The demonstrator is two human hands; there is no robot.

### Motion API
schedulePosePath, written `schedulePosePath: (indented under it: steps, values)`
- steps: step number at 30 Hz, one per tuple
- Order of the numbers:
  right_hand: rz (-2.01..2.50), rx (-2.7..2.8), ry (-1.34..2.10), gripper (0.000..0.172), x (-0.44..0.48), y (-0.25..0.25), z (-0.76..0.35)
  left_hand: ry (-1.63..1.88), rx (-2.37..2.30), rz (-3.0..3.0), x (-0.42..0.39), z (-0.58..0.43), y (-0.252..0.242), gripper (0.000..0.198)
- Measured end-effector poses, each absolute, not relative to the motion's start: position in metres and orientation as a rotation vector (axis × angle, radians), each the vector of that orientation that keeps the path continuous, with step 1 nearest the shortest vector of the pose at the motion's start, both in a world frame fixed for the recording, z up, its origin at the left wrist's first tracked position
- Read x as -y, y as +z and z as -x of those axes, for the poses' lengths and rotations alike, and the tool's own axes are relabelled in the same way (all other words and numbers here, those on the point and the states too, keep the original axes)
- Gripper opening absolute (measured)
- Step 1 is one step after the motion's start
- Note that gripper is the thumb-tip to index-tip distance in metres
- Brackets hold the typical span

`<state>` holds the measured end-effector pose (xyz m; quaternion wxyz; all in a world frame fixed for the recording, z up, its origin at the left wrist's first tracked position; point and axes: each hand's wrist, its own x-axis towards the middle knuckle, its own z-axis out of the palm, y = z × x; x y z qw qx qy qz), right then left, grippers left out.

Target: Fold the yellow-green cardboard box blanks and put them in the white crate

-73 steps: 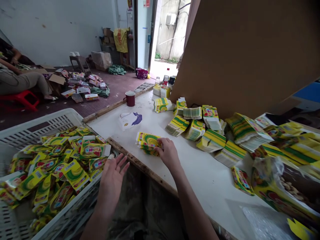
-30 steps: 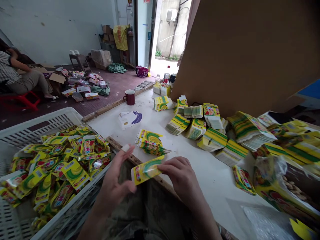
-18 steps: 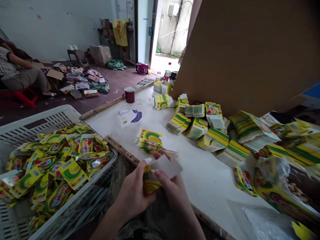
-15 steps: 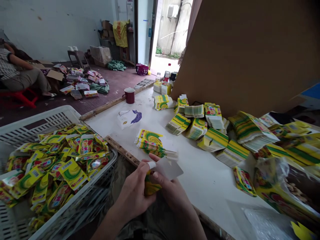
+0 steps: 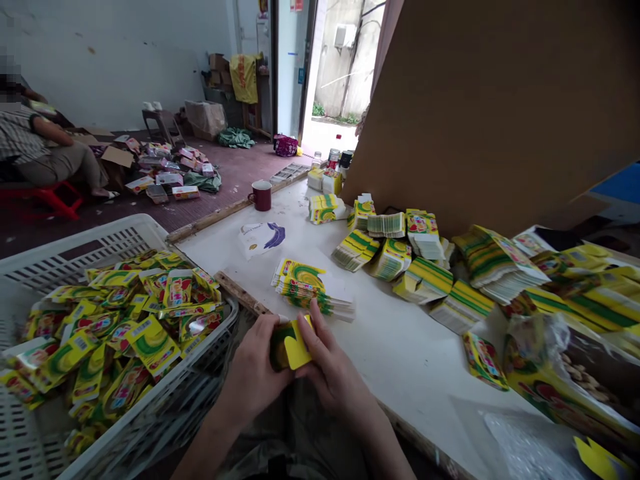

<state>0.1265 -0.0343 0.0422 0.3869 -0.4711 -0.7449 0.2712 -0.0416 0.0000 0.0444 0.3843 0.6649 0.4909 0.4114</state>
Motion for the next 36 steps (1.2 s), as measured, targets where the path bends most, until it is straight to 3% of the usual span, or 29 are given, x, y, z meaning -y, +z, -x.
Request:
schedulePosePath:
  steps: [2, 6, 9, 11, 15, 18, 24, 32, 35, 36]
  values:
    - [1.247, 1.99, 0.73, 0.068, 0.033, 0.045, -0.131, 1.026, -1.252, -1.731, -0.002, 0.05, 0.048, 0.046]
    - [1.294, 2.062, 0.808, 0.037, 0.031, 0.062, -0.145, 0.977, -1.207, -1.663, -0.004, 0.059, 0.047, 0.059]
    - [1.252, 2.064, 0.856, 0.025, 0.03, 0.072, -0.15, 0.914, -1.187, -1.669, -0.002, 0.056, 0.044, 0.063]
    - [1.247, 1.948, 0.821, 0.03, 0.027, 0.071, -0.146, 0.941, -1.205, -1.641, -0.002, 0.05, 0.044, 0.061]
    - [1.237, 1.6, 0.686, 0.066, 0.003, 0.053, -0.136, 1.394, -1.175, -1.168, -0.013, 0.044, 0.045, 0.058]
    - [1.501, 1.487, 0.447, 0.05, -0.028, 0.044, -0.141, 1.77, -1.073, -0.578, -0.028, 0.052, 0.042, 0.037]
    - [1.661, 1.56, 0.401, 0.04, -0.069, 0.039, -0.152, 1.693, -1.133, -0.342, -0.029, 0.053, 0.03, 0.027]
    - [1.575, 1.426, 0.456, 0.047, -0.045, 0.047, -0.138, 1.522, -0.892, -0.552, -0.008, 0.022, 0.029, 0.048]
    - [1.424, 1.438, 0.673, 0.05, -0.011, 0.048, -0.117, 1.529, -0.762, -0.561, -0.002, 0.013, 0.035, 0.062]
    - [1.278, 1.415, 0.906, 0.05, 0.002, 0.048, -0.108, 1.538, -0.749, -0.535, -0.001, 0.011, 0.037, 0.061]
